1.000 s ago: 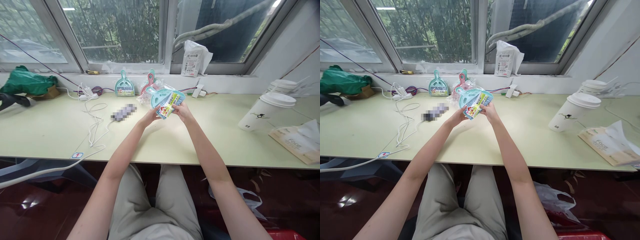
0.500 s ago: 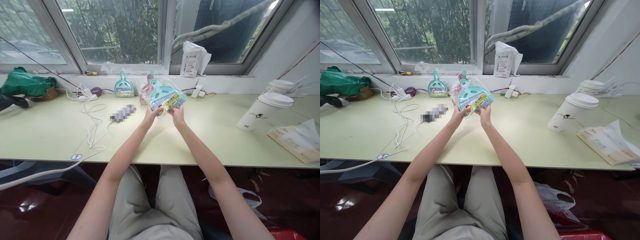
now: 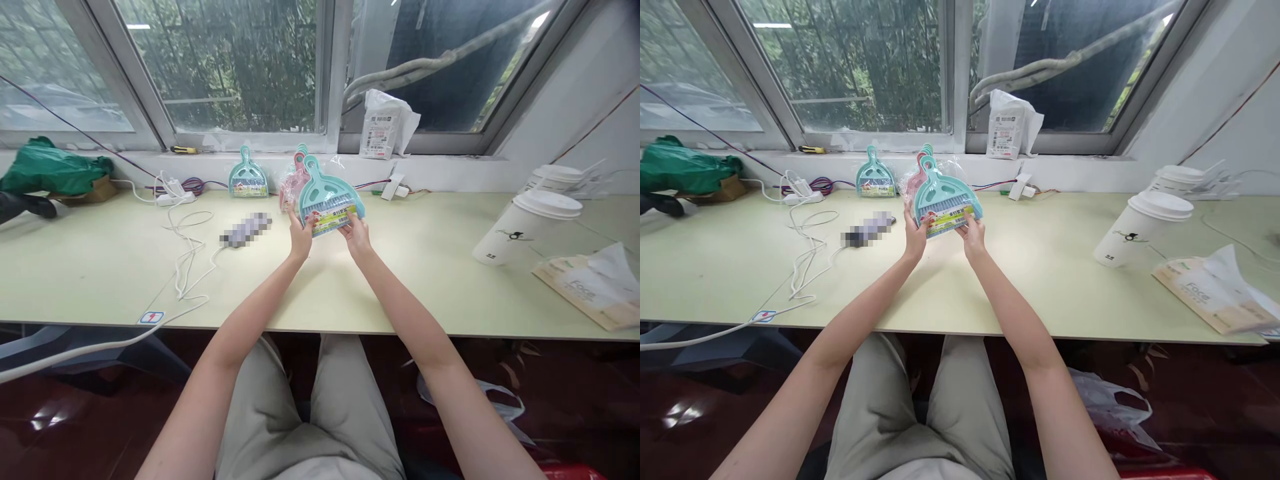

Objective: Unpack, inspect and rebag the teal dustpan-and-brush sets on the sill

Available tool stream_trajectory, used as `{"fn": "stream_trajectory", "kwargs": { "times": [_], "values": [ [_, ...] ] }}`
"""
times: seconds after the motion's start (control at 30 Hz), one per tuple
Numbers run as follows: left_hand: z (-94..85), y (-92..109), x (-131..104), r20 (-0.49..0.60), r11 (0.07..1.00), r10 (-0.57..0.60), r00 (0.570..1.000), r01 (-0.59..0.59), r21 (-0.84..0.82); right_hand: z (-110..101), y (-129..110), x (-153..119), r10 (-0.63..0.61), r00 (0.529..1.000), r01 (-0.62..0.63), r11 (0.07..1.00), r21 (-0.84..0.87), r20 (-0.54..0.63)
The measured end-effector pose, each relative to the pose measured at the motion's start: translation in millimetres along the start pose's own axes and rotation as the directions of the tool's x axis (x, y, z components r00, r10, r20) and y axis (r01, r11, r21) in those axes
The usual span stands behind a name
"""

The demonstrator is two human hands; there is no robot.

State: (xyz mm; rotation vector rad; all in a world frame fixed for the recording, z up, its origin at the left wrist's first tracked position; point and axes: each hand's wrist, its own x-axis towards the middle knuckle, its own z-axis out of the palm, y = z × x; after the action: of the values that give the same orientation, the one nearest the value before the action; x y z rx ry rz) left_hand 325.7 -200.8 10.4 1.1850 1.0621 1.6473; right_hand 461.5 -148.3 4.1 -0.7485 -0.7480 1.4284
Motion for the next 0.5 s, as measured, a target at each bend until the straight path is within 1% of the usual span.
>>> {"fn": "stream_trajectory", "kwargs": {
  "times": [0.07, 0.1, 0.13, 0.2, 0.27, 0.33, 0.43, 0.47, 0.5],
  "values": [
    [4.7, 0, -5, -0.075, 0.993, 0.119, 0.990, -0.117, 0.029, -4, -1, 4, 0.021, 0.999, -0.021, 1.000, 0.003, -0.030],
    [7.5, 1, -7, -0.103, 0.987, 0.161, 0.982, -0.157, 0.041, -5, -2, 6, 0.031, 0.999, -0.031, 1.000, 0.001, -0.040],
    [10.1, 1, -10, -0.097, 0.986, 0.164, 0.982, -0.160, 0.042, -7, -2, 7, 0.041, 0.998, -0.041, 0.999, -0.002, -0.045],
    [14.3, 3, -15, -0.077, 0.991, 0.134, 0.988, -0.132, 0.037, -8, -4, 8, 0.067, 0.996, -0.068, 0.998, 0.001, -0.052],
    [16.0, 4, -17, -0.085, 0.990, 0.139, 0.987, -0.135, 0.051, -9, -6, 9, 0.095, 0.994, -0.094, 0.995, 0.011, -0.045],
    [14.6, 5, -18, -0.112, 0.983, 0.177, 0.978, -0.171, 0.061, -9, -6, 8, 0.101, 0.994, -0.101, 0.995, 0.021, 0.031],
    [8.8, 7, -15, -0.134, 0.983, 0.184, 0.974, -0.182, 0.026, -6, -3, 6, 0.062, 0.974, -0.064, 0.998, 0.003, 0.216],
    [7.0, 8, -14, -0.127, 0.984, 0.176, 0.976, -0.176, 0.012, -5, -2, 4, 0.043, 0.969, -0.042, 0.999, -0.011, 0.243],
    [5.8, 8, -13, -0.111, 0.985, 0.170, 0.979, -0.171, 0.000, -4, -1, 3, 0.021, 0.970, -0.016, 1.000, -0.023, 0.243]
  ]
}}
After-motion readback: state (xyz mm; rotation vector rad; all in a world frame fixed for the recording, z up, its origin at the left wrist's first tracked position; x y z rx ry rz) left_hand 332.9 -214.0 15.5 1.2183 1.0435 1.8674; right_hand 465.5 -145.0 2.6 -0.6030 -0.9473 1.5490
